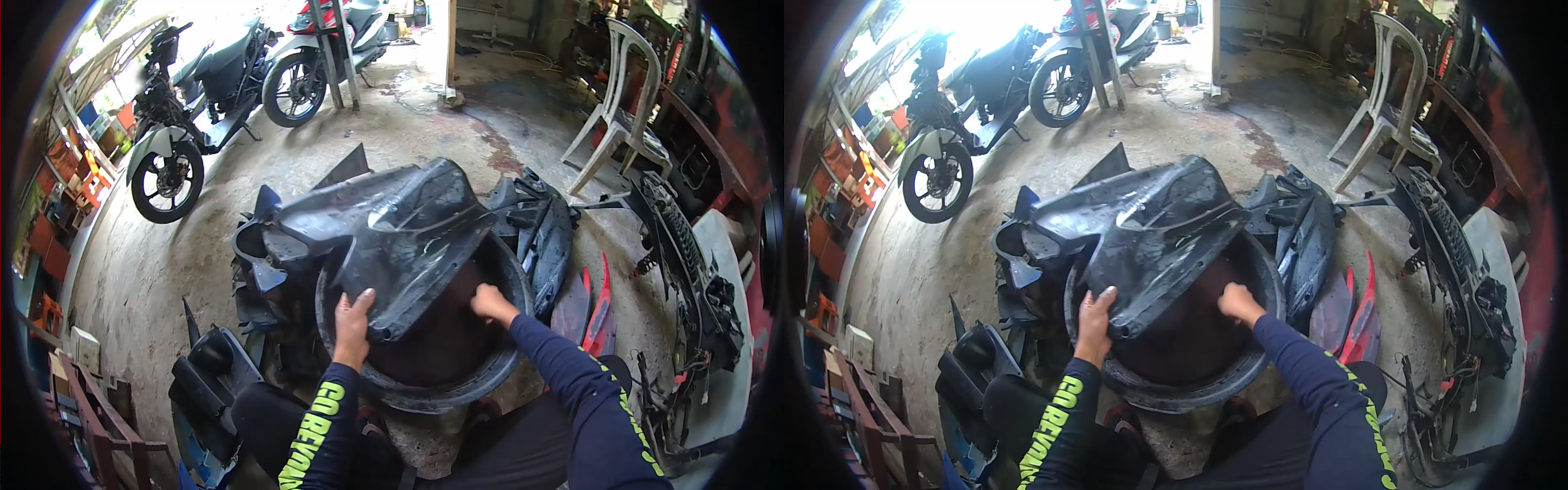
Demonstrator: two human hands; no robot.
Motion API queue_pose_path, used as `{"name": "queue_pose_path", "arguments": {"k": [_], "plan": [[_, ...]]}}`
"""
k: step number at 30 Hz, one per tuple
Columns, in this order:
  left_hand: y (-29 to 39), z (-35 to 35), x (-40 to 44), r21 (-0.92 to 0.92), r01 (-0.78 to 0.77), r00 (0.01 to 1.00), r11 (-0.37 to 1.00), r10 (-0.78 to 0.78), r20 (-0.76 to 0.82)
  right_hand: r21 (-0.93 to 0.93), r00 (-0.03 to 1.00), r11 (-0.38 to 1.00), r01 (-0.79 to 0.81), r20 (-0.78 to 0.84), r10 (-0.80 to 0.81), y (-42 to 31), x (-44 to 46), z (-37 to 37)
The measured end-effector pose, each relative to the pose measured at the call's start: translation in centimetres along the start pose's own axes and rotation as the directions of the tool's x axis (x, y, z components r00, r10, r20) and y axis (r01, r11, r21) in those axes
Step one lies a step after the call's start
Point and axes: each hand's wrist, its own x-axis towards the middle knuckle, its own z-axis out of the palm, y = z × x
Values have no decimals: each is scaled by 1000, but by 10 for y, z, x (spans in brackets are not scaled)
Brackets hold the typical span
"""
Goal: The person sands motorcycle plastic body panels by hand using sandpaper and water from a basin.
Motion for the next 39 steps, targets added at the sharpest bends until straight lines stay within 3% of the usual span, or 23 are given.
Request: {"name": "queue_pose_path", "arguments": {"k": [1, 2, 4, 6, 8, 10, 11, 13, 14, 16, 17, 18, 20, 22, 24, 27, 28, 30, 32, 36, 39], "plan": [[-5, 3, -1, -30, 13, 1000, 999, -13, -20, 18, 999, 1000, 22, 36, -22, 16, 19, 30], [-8, 3, -2, -63, 28, 999, 998, -30, -39, -60, 974, 972, 227, 8, -227, 35, 39, 58], [-11, -5, 3, -40, 62, 997, 997, -63, -38, -76, 973, 992, 101, 217, -82, 30, 38, 72], [-16, -11, 8, 176, -36, 999, 984, 42, -32, -106, 967, 982, 156, 218, -130, 45, 44, 96], [-22, -14, 11, 234, -49, 995, 971, 67, -73, -138, 959, 967, 215, 219, -182, 51, 51, 95], [-32, -19, 16, 590, -4, 953, 808, 182, -243, -254, 990, 966, -57, 108, 87, 43, 43, 78], [-56, -35, 30, 626, 20, 932, 780, 212, -295, -157, 989, 978, -135, 38, 143, 39, 36, 69], [-29, -18, 15, 655, 89, 949, 751, 135, -284, 7, 967, 967, -253, -27, 253, 40, 37, 62], [-24, -13, 12, 680, 121, 946, 723, 124, -299, 3, 969, 969, -247, -23, 247, 45, 41, 65], [-32, -17, 20, 745, 135, 922, 654, 193, -337, 254, 976, 943, -213, 14, 217, 58, 52, 74], [-30, -16, 22, 745, 156, 931, 649, 155, -330, 377, 976, 900, -218, 69, 207, 62, 57, 72], [-29, -15, 23, 745, 177, 940, 643, 114, -322, 495, 935, 807, -323, 296, 193, 76, 78, 67], [-39, -20, 30, 753, 172, 939, 635, 125, -319, 567, 928, 758, -322, 346, 136, 27, 48, 14], [-42, -20, 34, 754, 189, 951, 629, 76, -301, 712, 929, 696, -93, 313, -195, -29, 32, -17], [-42, -20, 35, 757, 181, 962, 628, 48, -270, 902, 930, 417, 112, 54, -364, -101, 1, -28], [-40, -19, 37, 805, 158, 974, 572, 43, -222, 934, 944, 336, 123, -5, -330, -169, -27, -44], [-40, -19, 36, 843, 152, 977, 516, 48, -206, 897, 953, 400, 187, -68, -294, -172, -19, -43], [-39, -23, 38, 834, 145, 985, 532, 6, -175, 848, 955, 467, 250, -138, -261, -161, 3, -34], [-42, -24, 41, 821, 144, 988, 553, -36, -149, 587, 893, 677, 444, -350, -282, -115, 41, -15], [-47, -23, 49, 810, 166, 986, 563, -74, -151, 669, 968, 718, 194, -247, -32, -25, 44, 25], [-52, -25, 56, 802, 174, 985, 571, -89, -150, 494, 978, 867, -69, -138, 157, 26, 51, 50]]}}
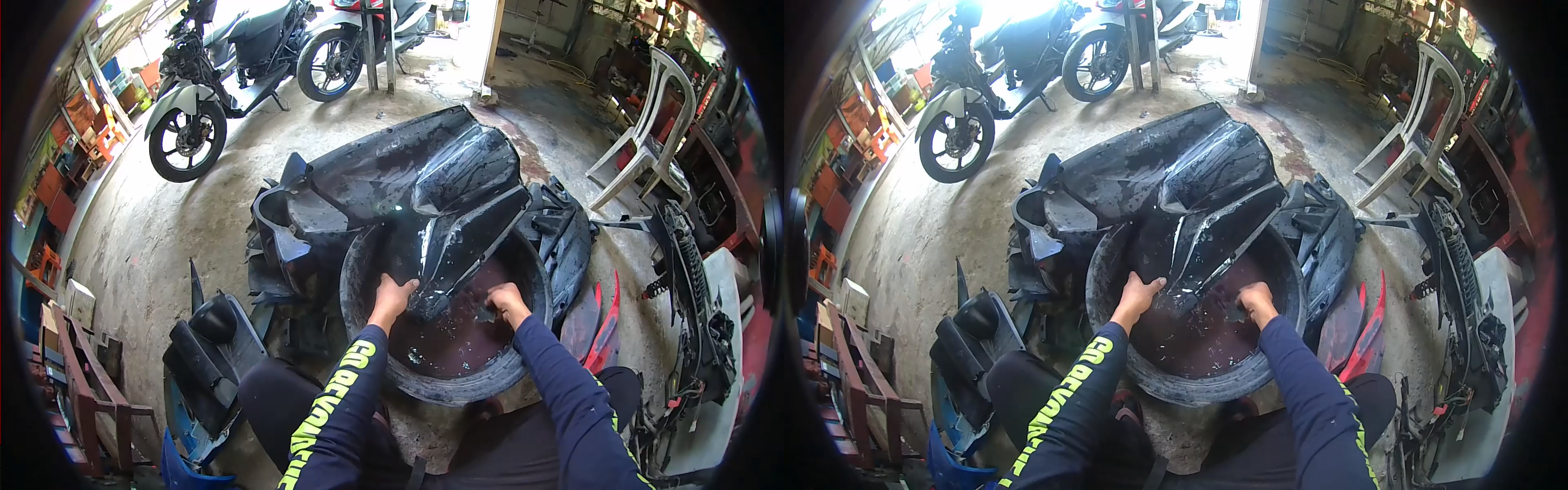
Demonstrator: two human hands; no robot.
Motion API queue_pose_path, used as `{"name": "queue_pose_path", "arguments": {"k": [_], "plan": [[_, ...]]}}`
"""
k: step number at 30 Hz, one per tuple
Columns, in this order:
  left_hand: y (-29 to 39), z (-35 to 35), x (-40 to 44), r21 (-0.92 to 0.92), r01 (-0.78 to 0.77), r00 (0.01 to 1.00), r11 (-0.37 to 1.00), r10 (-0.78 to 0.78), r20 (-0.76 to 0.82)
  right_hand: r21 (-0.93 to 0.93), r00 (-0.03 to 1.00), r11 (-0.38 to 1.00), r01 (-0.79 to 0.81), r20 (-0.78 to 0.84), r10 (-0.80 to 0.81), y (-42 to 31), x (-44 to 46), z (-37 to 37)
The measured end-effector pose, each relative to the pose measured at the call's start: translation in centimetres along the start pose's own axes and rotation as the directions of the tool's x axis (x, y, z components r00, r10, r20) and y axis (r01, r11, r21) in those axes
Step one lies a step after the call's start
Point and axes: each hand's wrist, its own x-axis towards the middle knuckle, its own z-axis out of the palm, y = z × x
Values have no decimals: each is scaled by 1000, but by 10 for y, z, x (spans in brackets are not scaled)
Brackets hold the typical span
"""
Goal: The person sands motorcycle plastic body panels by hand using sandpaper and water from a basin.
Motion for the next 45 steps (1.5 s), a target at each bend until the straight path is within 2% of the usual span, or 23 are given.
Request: {"name": "queue_pose_path", "arguments": {"k": [2, 3, 6, 8, 9, 10, 11, 13, 14, 17, 19, 21, 24, 29, 31, 33, 35, 36, 38, 40, 41, 42, 45], "plan": [[-1, 0, 0, -3, 5, 1000, 1000, -5, 8, 16, 975, 978, -206, -80, 207, 39, 23, 6], [-1, 1, -2, -3, -19, 1000, 1000, 18, -15, -147, 952, 944, -297, -129, 279, 20, -5, -3], [-2, 3, -5, 23, -29, 998, 999, 30, -52, -385, 973, 907, -169, -211, 91, 56, 13, 3], [-1, 3, -2, 46, -22, 998, 999, 25, -64, -2, 945, 947, -322, -51, 322, 72, 45, 13], [-4, 4, 0, 53, -23, 997, 998, 26, -69, 330, 979, 923, -195, 12, 203, -17, -36, -5], [-6, 6, 2, 59, -24, 997, 998, 29, -72, 199, 968, 953, -227, 149, 200, -18, -5, -5], [-9, 6, 4, 57, -23, 997, 998, 27, -68, 256, 982, 962, -92, 181, 45, -54, -23, -11], [-13, 6, 6, -8, -35, 998, 999, 35, -53, 669, 969, 739, -78, 224, -100, -116, -42, -1], [-4, 2, 0, -29, -11, 999, 1000, 9, -47, 583, 944, 812, 12, 262, -202, -137, -37, -2], [3, -2, -3, -134, -4, 1000, 991, 5, 9, 603, 917, 789, 114, 242, -317, -193, -58, 8], [-1, 2, -3, -93, -30, 999, 995, 29, -20, 549, 931, 820, 161, 191, -311, -198, -53, 15], [1, 4, -5, -55, -60, 997, 997, 58, -48, 545, 939, 820, 175, 159, -306, -177, -45, 19], [9, 1, -15, -28, -56, 998, 998, 55, -28, 247, 947, 920, 304, 29, -321, -109, -20, 13], [9, 4, -16, 64, -22, 1000, 998, 21, 20, -275, 1000, 962, -2, -18, -3, 38, 14, 9], [14, 2, -20, 70, -11, 1000, 998, 9, 19, -353, 979, 924, -149, -187, 86, 47, -12, 6], [14, 3, -22, 82, 5, 1000, 997, -6, 16, -372, 974, 910, -183, -196, 116, 33, -38, 3], [12, 5, -21, 62, -15, 1000, 998, 14, 2, -185, 941, 928, -323, -166, 295, 20, -47, 6], [10, 4, -20, 55, -11, 1000, 998, 10, 28, 85, 943, 940, -329, -22, 332, 16, -44, 6], [8, 6, -15, 69, -22, 1000, 997, 20, 17, 571, 967, 780, -256, 162, 198, 1, -31, 10], [9, 8, -18, 76, -23, 1000, 997, 22, 12, 696, 959, 702, -148, 275, -70, -35, -16, 15], [15, 4, -23, 81, -22, 1000, 996, 20, 25, 714, 951, 700, -10, 222, -213, -81, -49, 12], [19, 3, -27, 88, -23, 999, 996, 20, 36, 625, 964, 780, 31, 188, -189, -128, -79, 7], [3, 11, -16, 28, -64, 998, 998, 65, -7, 668, 901, 710, 222, 139, -412, -188, -84, 19]]}}
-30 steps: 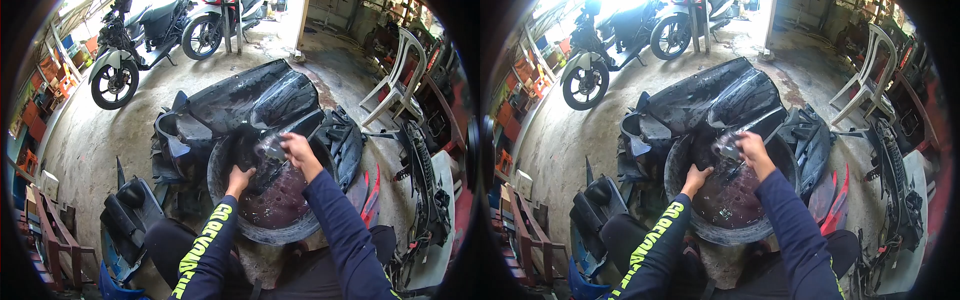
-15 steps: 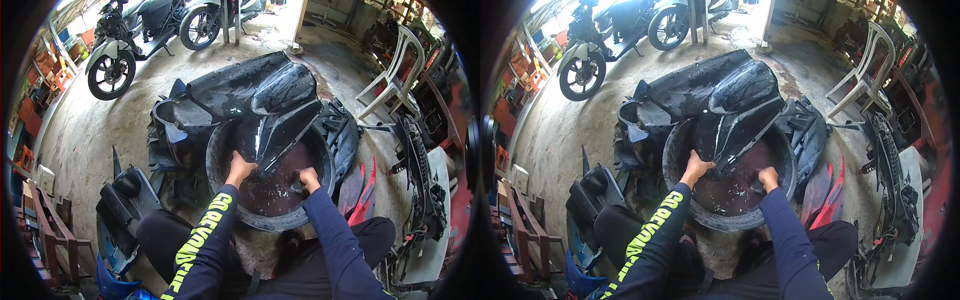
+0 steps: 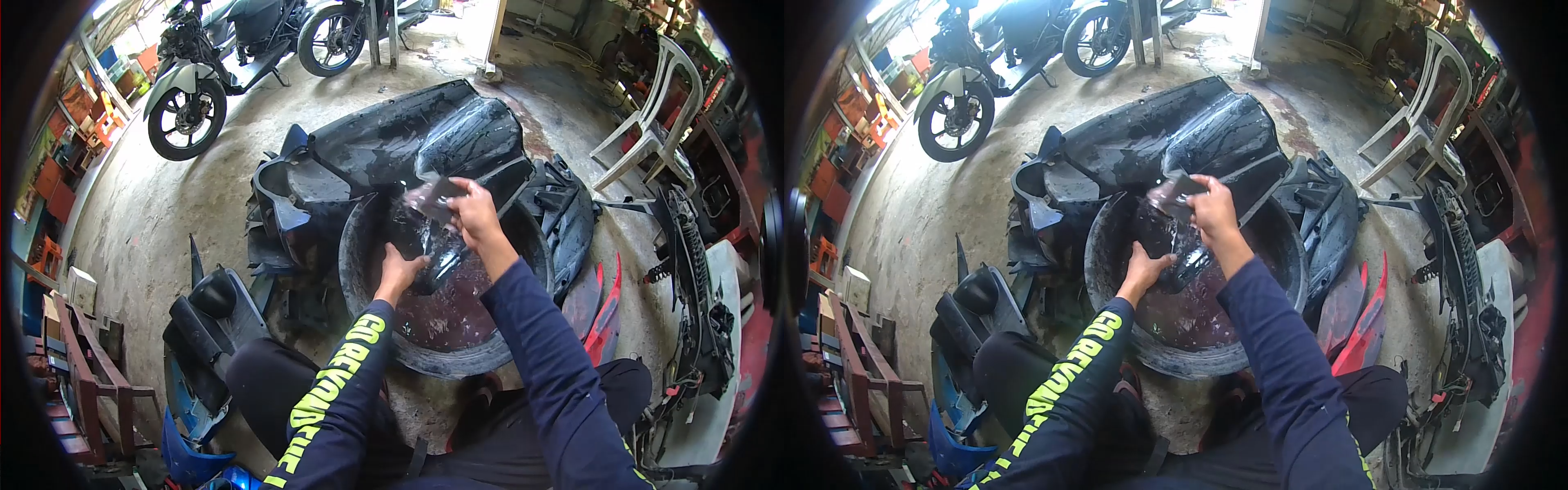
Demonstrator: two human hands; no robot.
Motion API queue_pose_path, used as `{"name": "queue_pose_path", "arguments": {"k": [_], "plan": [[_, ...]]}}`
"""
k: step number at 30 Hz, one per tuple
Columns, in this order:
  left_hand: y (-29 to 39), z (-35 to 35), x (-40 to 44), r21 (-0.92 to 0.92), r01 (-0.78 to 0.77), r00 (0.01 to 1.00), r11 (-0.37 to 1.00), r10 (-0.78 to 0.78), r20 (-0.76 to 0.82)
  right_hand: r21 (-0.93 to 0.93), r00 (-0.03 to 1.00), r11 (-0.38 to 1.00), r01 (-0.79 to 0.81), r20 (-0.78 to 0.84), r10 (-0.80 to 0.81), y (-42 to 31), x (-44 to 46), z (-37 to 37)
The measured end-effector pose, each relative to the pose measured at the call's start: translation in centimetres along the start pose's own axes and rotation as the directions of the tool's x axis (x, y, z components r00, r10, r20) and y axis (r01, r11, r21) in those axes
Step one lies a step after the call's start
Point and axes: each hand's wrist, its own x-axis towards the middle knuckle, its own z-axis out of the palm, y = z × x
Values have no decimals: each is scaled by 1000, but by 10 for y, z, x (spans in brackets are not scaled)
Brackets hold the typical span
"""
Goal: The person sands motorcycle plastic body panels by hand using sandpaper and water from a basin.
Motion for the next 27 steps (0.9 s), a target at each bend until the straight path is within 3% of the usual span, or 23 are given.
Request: {"name": "queue_pose_path", "arguments": {"k": [2, 3, 5, 6, 8, 10, 12, 14, 17, 21, 24, 27], "plan": [[-1, 3, 2, -34, -14, 999, 999, 13, -30, -299, 994, 952, 69, -58, -90, -19, 4, 13], [-2, 5, 2, -69, -27, 998, 997, 23, -55, -300, 994, 951, 68, -60, -90, -11, 13, 10], [-4, 8, 6, -82, -34, 995, 996, 27, -91, -624, 967, 766, 154, -63, -246, 13, 34, -10], [-4, 8, 8, -93, -40, 991, 995, 28, -130, -625, 967, 765, 156, -62, -247, 16, 32, -18], [2, 8, 8, -198, -82, 987, 977, 52, -154, -822, 955, 539, 184, 19, -297, 26, 18, -34], [12, 7, 3, -298, -121, 981, 947, 69, -181, -853, 977, 501, 147, 45, -209, 31, -2, -44], [20, 9, -1, -514, -188, 974, 837, 94, -204, -815, 928, 488, 314, 155, -339, 42, -18, -49], [10, 17, 7, -496, -200, 964, 845, 79, -253, -800, 901, 441, 406, 270, -340, 43, -25, -52], [4, 16, 6, -584, -226, 972, 780, 143, -186, -829, 906, 370, 420, 360, -221, 36, -34, -48], [25, 0, -9, -594, -246, 968, 766, 225, -112, -815, 888, 354, 458, 406, -215, 18, -39, -47], [29, -4, -7, -650, -218, 971, 728, 231, -66, -789, 867, 359, 499, 457, -201, 5, -45, -52], [32, -9, -3, -743, -83, 989, 664, 148, 22, -760, 834, 345, 551, 515, -199, 0, -49, -55]]}}
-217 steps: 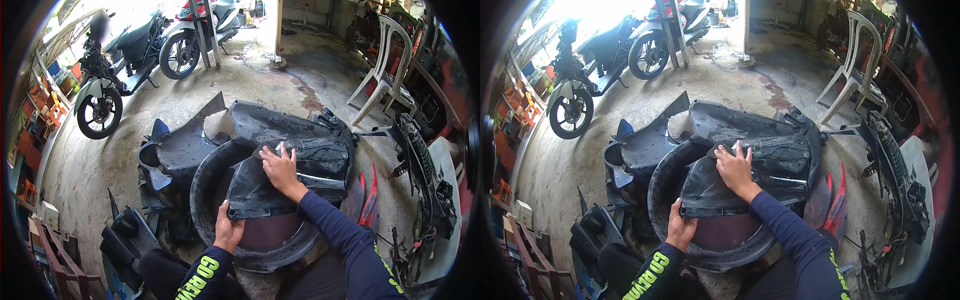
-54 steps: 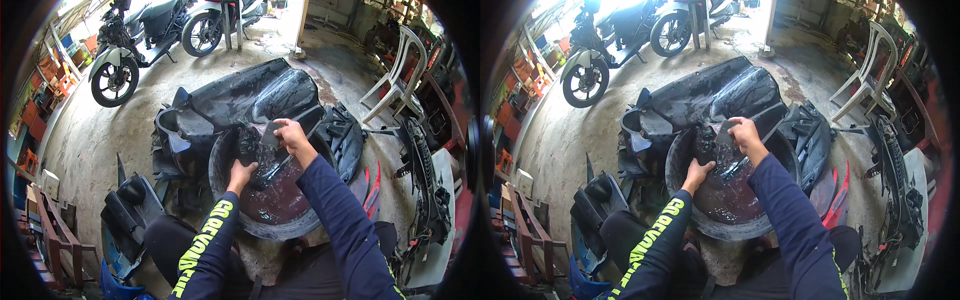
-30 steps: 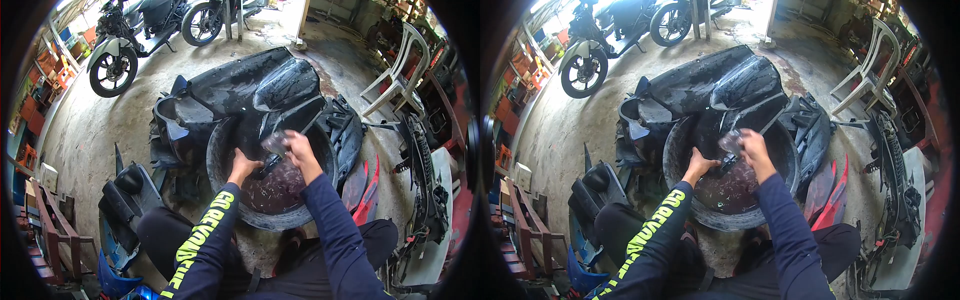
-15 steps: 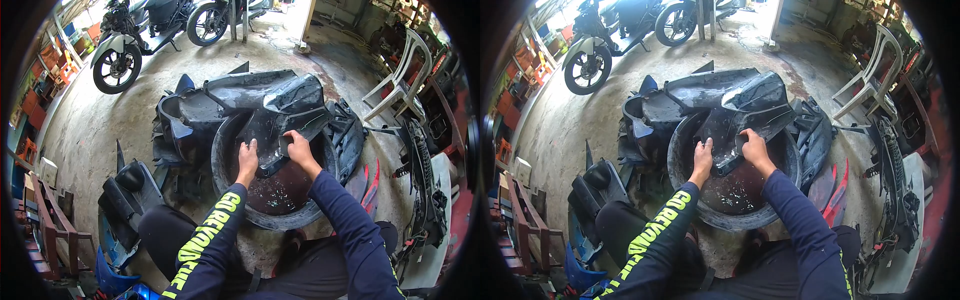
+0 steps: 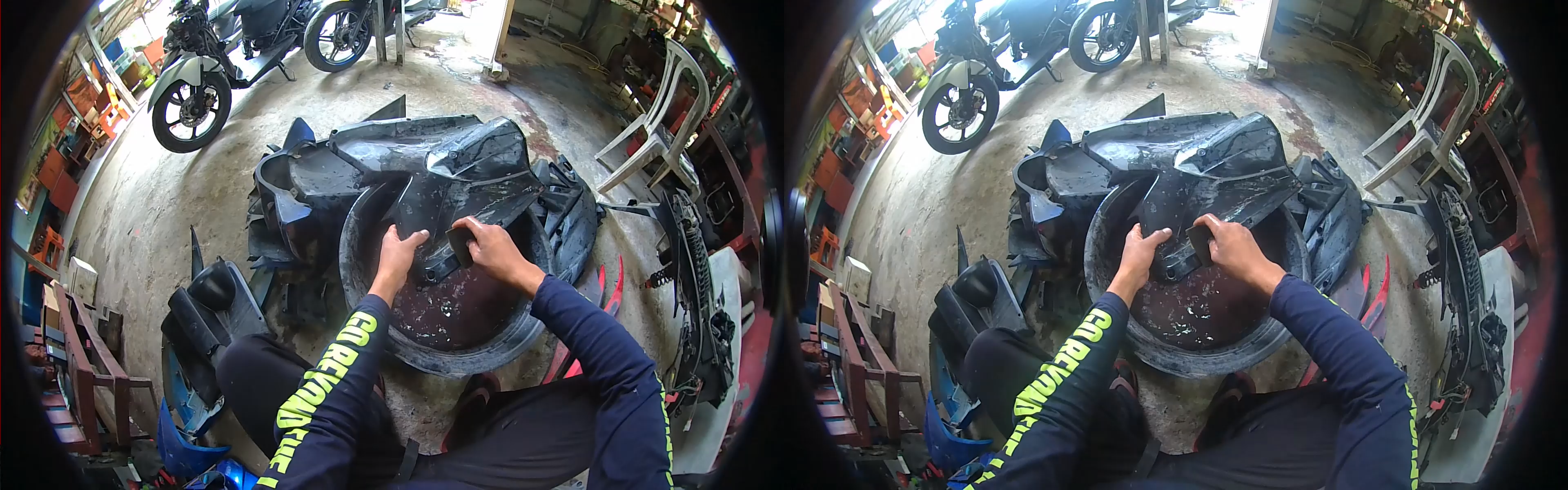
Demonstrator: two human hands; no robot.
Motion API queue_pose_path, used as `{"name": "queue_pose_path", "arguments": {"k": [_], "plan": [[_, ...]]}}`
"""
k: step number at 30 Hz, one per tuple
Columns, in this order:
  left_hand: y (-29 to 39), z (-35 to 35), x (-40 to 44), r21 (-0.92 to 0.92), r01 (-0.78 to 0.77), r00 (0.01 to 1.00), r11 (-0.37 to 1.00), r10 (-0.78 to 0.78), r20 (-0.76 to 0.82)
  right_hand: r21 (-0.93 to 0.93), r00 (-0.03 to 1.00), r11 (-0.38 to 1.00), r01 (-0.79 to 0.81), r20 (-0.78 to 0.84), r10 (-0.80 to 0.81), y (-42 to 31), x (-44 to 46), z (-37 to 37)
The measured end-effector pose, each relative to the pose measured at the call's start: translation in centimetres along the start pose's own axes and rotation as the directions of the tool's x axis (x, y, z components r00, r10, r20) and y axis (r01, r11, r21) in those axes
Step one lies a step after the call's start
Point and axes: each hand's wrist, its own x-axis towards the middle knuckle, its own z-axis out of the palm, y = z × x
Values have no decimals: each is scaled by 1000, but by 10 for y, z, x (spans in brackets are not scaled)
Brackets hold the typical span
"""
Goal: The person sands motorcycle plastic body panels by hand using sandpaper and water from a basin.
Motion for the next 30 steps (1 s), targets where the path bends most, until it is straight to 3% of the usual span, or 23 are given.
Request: {"name": "queue_pose_path", "arguments": {"k": [5, 7, 11, 15, 18, 20, 21, 23, 24, 25, 27, 28, 29, 30], "plan": [[12, -2, 18, 7, 175, 983, 985, -175, -56, -4, 997, 997, 76, 1, -76, 0, 3, -6], [9, -7, 35, 26, 292, 947, 956, -286, -145, -15, 996, 996, 92, 1, -92, -3, 3, -10], [13, -2, 53, -2, 342, 908, 940, -331, -256, -44, 995, 995, 93, 47, -91, -7, 6, -17], [14, 8, 49, -133, 302, 917, 944, -326, -232, -93, 991, 990, 109, 85, -101, -4, 7, -16], [5, 21, 34, 31, 133, 925, 991, -113, -362, -84, 998, 994, 65, 25, -63, 1, 9, -15], [-1, 38, 16, 162, 102, 901, 982, -23, -432, -169, 996, 983, -73, 38, 81, 7, 7, -11], [3, 50, 2, 241, 95, 896, 966, 22, -444, -172, 996, 982, -72, 36, 79, 9, 7, -9], [-24, 62, -4, 240, 71, 897, 968, 43, -440, -90, 968, 964, -249, -41, 247, 10, 5, -7], [-22, 81, -19, 129, -20, 879, 991, 79, -471, 33, 944, 946, -323, -65, 324, 3, 3, -11], [-28, 93, -23, 126, 13, 846, 992, 57, -531, 31, 944, 946, -322, -68, 323, 5, 3, -9], [-38, 107, -32, -13, 5, 875, 1000, -10, -484, 18, 896, 918, -395, -214, 390, 8, 3, -5], [-40, 106, -32, -91, 60, 911, 994, -92, -401, 27, 891, 909, -416, -190, 413, 9, 3, -7], [-43, 110, -34, -87, 59, 913, 994, -89, -398, 30, 889, 909, -416, -194, 414, 10, 3, -9], [-45, 114, -37, -177, 29, 952, 984, -81, -295, 27, 876, 893, -450, -182, 447, 5, 2, -12]]}}
